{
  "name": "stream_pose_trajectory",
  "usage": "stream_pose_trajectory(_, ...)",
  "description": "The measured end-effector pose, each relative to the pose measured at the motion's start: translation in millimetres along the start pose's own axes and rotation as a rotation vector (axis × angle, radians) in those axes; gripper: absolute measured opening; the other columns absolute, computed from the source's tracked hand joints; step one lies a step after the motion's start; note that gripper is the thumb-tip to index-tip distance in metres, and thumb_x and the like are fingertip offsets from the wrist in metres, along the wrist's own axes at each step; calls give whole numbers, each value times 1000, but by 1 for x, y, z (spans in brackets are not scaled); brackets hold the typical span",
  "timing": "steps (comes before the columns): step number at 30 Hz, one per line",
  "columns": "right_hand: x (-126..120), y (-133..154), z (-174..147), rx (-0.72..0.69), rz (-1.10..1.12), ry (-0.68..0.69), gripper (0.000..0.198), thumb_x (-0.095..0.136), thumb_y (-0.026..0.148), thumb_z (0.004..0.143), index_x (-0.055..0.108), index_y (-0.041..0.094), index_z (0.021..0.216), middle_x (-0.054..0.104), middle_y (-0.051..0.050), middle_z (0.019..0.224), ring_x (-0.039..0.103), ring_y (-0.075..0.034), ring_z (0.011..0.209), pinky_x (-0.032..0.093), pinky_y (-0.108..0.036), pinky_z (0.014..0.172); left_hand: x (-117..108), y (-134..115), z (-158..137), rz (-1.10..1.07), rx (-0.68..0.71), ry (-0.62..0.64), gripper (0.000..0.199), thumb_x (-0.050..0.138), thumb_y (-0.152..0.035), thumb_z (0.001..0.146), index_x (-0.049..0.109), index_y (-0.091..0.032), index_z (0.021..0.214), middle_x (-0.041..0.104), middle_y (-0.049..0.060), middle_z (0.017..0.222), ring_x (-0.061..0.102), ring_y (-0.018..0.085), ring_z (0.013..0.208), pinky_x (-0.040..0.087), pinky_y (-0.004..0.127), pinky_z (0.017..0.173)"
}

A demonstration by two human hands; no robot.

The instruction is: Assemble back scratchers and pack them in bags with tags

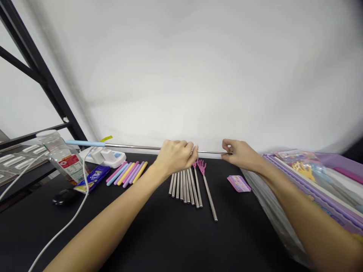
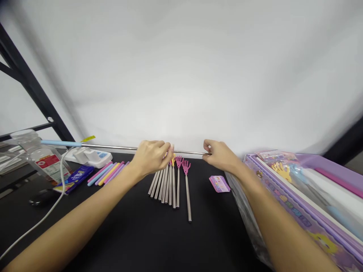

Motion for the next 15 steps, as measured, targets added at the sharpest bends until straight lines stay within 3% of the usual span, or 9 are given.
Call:
stream_pose_trajectory(3, -11, -21, -3, 80, -50, -49, 21, 54, 29, 64, 34, 25, 64, 41, 5, 52, 38, -15, 52, 25, -27, 54, -9, 36, -1, 91, -193, -23, 51, 27, -35, 99, 63, -14, 70, 65, 9, 61, 59, 18, 52, 16, 30, 51)
stream_pose_trajectory(5, -11, -19, -2, 87, -61, -51, 23, 55, 30, 65, 33, 25, 63, 38, 5, 50, 36, -15, 52, 25, -27, 54, -9, 44, -3, 115, -259, -22, 52, 27, -33, 99, 63, -14, 68, 66, 10, 61, 59, 18, 52, 16, 31, 51)
stream_pose_trajectory(11, 7, 19, 4, -9, -39, 7, 25, 57, 34, 71, 35, 24, 64, 43, 5, 52, 37, -15, 53, 26, -27, 54, 2, -2, 3, -10, -65, 39, 49, 28, -34, 98, 66, -15, 73, 65, 8, 59, 60, 20, 53, 16, 30, 50)
stream_pose_trajectory(15, -4, -8, 0, 67, -79, -23, 27, 57, 37, 71, 34, 25, 62, 40, 4, 51, 36, -15, 52, 26, -27, 54, -10, 32, 2, 90, -188, 2, 51, 28, -36, 99, 66, -15, 72, 67, 9, 62, 59, 18, 52, 18, 30, 51)
Point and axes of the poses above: each hand's wrist, its own z-axis towards the middle knuckle, its own x-axis out of the palm, y = z × x, the point moved 10 cm from there along z, towards the middle knuckle
